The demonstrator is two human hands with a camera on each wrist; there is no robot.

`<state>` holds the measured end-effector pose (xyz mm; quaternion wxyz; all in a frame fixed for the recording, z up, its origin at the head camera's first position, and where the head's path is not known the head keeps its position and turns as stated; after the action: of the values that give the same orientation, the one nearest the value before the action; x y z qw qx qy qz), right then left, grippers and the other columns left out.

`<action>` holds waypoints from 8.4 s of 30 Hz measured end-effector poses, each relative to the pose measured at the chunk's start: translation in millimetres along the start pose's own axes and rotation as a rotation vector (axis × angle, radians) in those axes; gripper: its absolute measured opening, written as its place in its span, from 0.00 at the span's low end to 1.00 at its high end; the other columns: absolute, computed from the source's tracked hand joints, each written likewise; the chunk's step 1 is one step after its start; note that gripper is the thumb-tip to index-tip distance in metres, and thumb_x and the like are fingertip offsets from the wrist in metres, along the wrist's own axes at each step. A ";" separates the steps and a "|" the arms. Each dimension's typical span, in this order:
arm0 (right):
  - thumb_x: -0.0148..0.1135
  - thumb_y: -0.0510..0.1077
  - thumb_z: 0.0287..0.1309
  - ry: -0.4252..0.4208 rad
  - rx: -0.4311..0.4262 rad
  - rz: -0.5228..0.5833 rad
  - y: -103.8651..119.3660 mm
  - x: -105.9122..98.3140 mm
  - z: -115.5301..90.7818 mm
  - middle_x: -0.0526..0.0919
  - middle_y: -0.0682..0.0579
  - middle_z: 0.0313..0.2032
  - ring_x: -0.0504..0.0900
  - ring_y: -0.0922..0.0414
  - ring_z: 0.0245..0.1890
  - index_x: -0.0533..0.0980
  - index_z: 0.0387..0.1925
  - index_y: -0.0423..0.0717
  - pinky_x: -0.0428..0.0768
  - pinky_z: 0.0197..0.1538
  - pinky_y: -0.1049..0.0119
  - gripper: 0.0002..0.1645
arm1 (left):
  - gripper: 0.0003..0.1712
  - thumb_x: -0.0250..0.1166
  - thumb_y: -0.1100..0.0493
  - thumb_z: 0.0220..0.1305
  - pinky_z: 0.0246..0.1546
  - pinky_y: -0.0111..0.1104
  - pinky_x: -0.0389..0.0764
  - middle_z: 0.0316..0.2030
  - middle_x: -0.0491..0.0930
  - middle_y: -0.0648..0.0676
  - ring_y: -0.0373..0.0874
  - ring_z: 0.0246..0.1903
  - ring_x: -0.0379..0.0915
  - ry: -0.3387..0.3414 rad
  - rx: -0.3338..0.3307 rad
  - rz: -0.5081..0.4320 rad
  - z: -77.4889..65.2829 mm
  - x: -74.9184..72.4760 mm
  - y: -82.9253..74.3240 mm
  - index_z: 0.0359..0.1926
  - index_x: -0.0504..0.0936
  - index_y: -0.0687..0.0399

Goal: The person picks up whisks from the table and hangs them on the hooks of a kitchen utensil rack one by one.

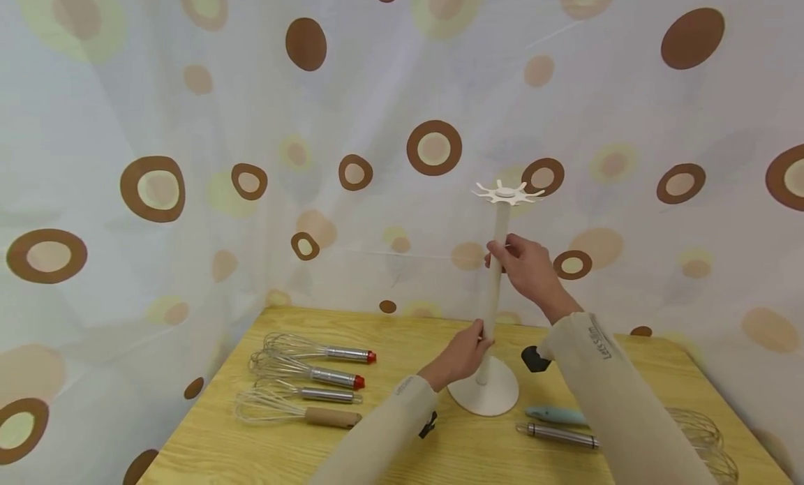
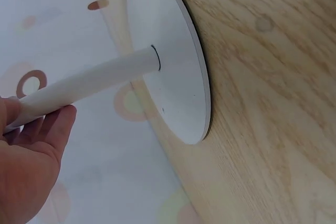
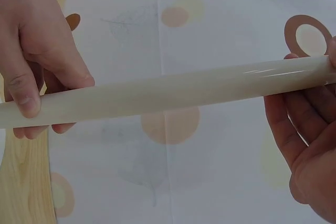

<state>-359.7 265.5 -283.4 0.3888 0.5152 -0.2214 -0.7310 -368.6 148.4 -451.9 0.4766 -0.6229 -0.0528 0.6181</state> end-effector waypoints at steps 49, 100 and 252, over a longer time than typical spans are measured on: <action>0.55 0.54 0.66 -0.002 -0.204 0.030 70.3 72.9 -40.5 0.84 0.54 0.29 0.82 0.55 0.33 0.80 0.32 0.46 0.80 0.39 0.55 0.17 | 0.11 0.48 0.57 0.73 0.45 0.29 0.76 0.47 0.76 0.52 0.38 0.50 0.74 0.047 0.090 -0.111 -107.1 -51.6 36.3 0.52 0.68 0.55; 0.54 0.37 0.66 -0.107 -0.386 0.578 89.1 -3.3 -15.0 0.77 0.50 0.51 0.78 0.60 0.44 0.79 0.42 0.39 0.76 0.44 0.75 0.09 | 0.23 0.68 0.57 0.59 0.47 0.34 0.75 0.47 0.79 0.55 0.46 0.48 0.76 0.399 -0.102 0.073 -193.4 -159.7 134.0 0.56 0.77 0.56; 0.48 0.39 0.69 -0.048 -0.405 0.740 85.4 9.2 -20.2 0.72 0.51 0.57 0.76 0.61 0.42 0.68 0.42 0.36 0.75 0.43 0.75 0.09 | 0.25 0.66 0.65 0.59 0.39 0.29 0.74 0.46 0.76 0.55 0.40 0.42 0.72 -0.512 0.378 -0.357 -97.6 -211.7 -103.5 0.55 0.66 0.54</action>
<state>-313.5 208.5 -234.4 0.7132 0.2968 -0.2525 -0.5827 -283.1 14.1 -252.6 0.6551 -0.3298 -0.1631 0.6599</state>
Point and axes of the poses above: each hand's wrist, its own z-axis towards the middle knuckle, its own x-axis out of the palm, y = z × x, the point moved 3 cm from there along z, towards the middle knuckle
